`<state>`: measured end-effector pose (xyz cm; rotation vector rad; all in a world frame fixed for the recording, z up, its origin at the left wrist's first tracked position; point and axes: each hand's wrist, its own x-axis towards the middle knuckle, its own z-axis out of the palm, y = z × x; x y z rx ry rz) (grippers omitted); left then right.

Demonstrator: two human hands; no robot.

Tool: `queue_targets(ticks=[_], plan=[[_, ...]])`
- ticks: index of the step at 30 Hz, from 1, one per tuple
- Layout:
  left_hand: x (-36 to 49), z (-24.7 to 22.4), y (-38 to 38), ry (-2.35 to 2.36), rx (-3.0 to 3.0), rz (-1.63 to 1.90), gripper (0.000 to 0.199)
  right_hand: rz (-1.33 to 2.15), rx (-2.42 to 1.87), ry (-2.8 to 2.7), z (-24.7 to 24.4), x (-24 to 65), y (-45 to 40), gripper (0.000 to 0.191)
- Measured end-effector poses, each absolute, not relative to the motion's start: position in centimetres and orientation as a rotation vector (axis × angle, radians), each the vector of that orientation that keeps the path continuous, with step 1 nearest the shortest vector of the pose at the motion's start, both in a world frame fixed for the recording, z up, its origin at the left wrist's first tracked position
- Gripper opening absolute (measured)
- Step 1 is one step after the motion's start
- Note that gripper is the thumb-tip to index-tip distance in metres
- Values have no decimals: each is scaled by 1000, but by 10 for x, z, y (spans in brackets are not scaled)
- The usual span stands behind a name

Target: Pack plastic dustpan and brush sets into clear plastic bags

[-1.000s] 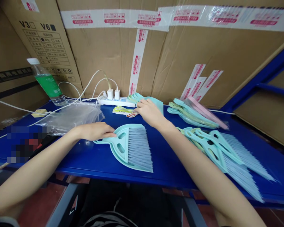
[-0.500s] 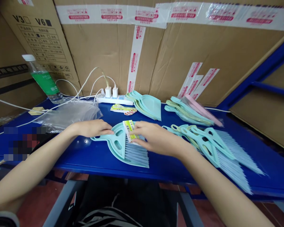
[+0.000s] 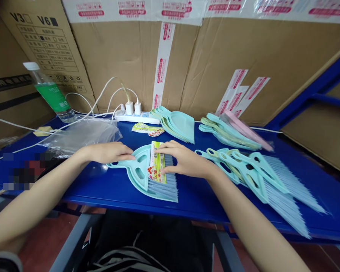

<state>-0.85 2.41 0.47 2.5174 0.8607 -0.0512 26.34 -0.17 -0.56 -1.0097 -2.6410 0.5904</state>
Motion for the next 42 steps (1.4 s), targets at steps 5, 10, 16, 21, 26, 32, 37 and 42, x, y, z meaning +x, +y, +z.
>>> queue_targets(ticks=[5,10,16,21,26,32,37,42], plan=[[-9,5,24,852,2515,-25,42,655,-1080,-2697,-3,263,-7,67],[-10,5,24,851,2528,-39,41,674,-1132,-2696,1,269,-12,67],[-7,7,23,882,2506,-86,41,661,-1136,-2665,-4,267,-13,83],[-8,6,25,868,2507,-95,42,759,-1211,-2755,-8,265,-12,95],[-8,5,25,852,2521,-71,42,786,-1155,-2772,-7,268,-13,93],[-7,8,24,859,2488,-81,40,823,-1188,-2769,-3,264,-16,98],[-8,7,24,860,2506,-79,41,803,-1206,-2759,-5,266,-14,99],[-8,7,25,854,2492,-78,41,755,-1131,-2726,-3,269,-16,94]])
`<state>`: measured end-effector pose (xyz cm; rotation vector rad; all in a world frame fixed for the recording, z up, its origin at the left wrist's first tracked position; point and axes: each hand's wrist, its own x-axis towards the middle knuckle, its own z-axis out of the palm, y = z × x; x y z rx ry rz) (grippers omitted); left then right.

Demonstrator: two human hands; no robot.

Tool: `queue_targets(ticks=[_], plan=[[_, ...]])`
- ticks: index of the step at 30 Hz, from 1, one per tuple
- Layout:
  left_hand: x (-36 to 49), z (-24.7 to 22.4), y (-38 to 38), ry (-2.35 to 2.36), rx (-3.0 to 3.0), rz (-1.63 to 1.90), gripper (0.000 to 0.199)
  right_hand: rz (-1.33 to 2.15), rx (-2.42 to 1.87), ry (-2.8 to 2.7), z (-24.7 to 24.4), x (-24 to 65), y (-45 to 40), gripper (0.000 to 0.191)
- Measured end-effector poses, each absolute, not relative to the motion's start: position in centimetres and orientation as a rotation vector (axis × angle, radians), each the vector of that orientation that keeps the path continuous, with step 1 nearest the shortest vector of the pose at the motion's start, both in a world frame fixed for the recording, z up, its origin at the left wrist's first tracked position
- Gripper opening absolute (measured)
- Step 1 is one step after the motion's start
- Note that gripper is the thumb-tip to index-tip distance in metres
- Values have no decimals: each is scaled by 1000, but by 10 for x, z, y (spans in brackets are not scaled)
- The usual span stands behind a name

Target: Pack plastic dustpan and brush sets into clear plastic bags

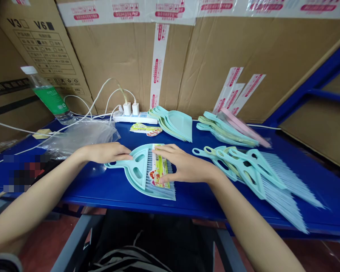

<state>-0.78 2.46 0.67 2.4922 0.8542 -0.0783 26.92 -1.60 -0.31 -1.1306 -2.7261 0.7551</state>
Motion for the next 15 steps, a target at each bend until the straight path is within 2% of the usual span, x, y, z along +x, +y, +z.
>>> queue_targets(ticks=[6,15], plan=[[-8,7,24,843,2489,-63,41,797,-1178,-2807,-6,264,-22,104],[-7,7,24,847,2491,-61,43,844,-1222,-2807,-9,259,-24,107]])
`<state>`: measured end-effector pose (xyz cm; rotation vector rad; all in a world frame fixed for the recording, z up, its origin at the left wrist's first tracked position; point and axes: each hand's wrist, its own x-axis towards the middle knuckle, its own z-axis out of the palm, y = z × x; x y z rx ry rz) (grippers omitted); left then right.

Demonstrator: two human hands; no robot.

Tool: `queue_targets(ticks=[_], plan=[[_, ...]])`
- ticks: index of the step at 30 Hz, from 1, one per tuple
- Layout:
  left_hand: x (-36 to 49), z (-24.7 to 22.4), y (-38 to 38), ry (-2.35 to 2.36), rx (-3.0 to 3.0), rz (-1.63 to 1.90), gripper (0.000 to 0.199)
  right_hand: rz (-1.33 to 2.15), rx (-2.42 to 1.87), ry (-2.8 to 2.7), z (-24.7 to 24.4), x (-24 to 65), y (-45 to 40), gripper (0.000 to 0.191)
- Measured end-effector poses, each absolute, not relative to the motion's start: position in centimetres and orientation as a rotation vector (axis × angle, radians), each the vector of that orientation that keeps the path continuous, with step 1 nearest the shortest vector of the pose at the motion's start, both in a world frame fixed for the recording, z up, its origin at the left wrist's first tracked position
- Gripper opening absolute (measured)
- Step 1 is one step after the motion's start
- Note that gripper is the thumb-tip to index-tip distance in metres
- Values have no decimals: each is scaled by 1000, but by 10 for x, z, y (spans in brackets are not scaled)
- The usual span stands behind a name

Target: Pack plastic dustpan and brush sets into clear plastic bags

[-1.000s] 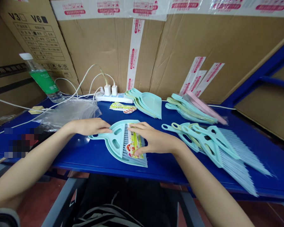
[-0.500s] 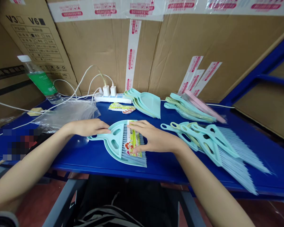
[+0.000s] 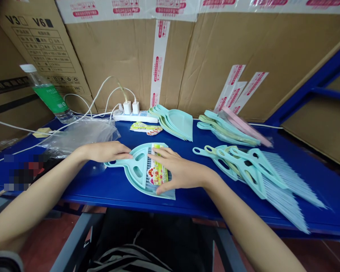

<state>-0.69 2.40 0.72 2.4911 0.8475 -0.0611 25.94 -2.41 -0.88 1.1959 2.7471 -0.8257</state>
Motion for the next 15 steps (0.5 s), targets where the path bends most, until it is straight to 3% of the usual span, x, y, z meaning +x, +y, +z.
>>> queue_targets(ticks=[7,12,15], plan=[[-7,8,24,854,2489,-74,40,-837,1116,2793,-7,263,-23,103],[-7,7,23,856,2492,-72,40,-838,1166,2813,-7,259,-23,83],[-7,7,24,846,2490,-69,40,-777,1206,2829,-9,256,-22,84]])
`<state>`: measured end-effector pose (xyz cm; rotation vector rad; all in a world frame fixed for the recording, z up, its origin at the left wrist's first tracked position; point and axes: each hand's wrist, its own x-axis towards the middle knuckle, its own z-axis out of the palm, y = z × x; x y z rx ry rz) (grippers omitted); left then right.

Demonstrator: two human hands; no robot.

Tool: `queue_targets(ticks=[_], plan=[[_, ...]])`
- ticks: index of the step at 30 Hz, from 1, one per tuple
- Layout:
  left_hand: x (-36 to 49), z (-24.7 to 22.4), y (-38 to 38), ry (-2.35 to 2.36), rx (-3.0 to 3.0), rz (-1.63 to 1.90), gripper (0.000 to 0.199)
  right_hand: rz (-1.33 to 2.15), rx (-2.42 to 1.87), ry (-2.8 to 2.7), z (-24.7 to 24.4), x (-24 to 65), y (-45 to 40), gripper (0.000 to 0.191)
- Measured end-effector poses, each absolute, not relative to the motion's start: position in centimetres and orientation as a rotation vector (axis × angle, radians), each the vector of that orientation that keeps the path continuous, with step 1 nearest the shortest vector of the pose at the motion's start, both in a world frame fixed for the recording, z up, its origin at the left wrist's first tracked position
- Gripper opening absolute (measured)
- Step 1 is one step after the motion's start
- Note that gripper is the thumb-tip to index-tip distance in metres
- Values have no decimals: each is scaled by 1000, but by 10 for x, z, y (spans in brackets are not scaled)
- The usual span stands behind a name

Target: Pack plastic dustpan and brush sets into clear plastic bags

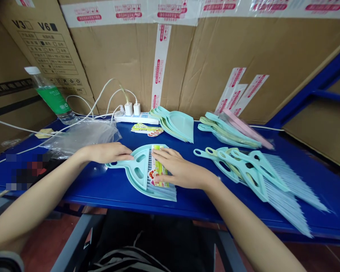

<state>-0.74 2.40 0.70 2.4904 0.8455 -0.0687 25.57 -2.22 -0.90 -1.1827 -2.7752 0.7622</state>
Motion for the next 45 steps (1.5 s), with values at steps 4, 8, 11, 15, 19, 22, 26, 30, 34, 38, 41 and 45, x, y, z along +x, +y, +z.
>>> queue_targets(ticks=[4,8,11,15,19,22,26,30,34,38,41,45], plan=[[-8,6,25,854,2486,-79,41,697,-1130,-2751,-9,256,-21,82],[-8,6,25,842,2490,-62,42,703,-1073,-2722,-7,258,-21,77],[-7,7,25,842,2489,-58,41,726,-1104,-2713,-7,258,-22,82],[-6,7,25,853,2481,-74,40,726,-1121,-2728,-8,258,-22,84],[-6,7,24,856,2480,-84,39,694,-1107,-2743,-7,258,-23,83],[-6,8,24,867,2484,-89,40,656,-1086,-2725,-5,259,-22,84],[-6,9,24,874,2477,-101,40,550,-1050,-2611,-5,264,-16,68],[-6,8,24,864,2488,-92,41,442,-1088,-2549,-8,267,-10,58],[-6,7,24,883,2481,-117,40,381,-1181,-2534,-13,268,-5,59],[-6,8,23,918,2489,-123,35,297,-1280,-2432,-23,271,5,50],[-5,8,23,972,2524,-110,30,296,-1324,-2378,-29,270,12,47],[-2,6,23,1020,2580,-84,28,299,-1313,-2339,-31,265,17,45]])
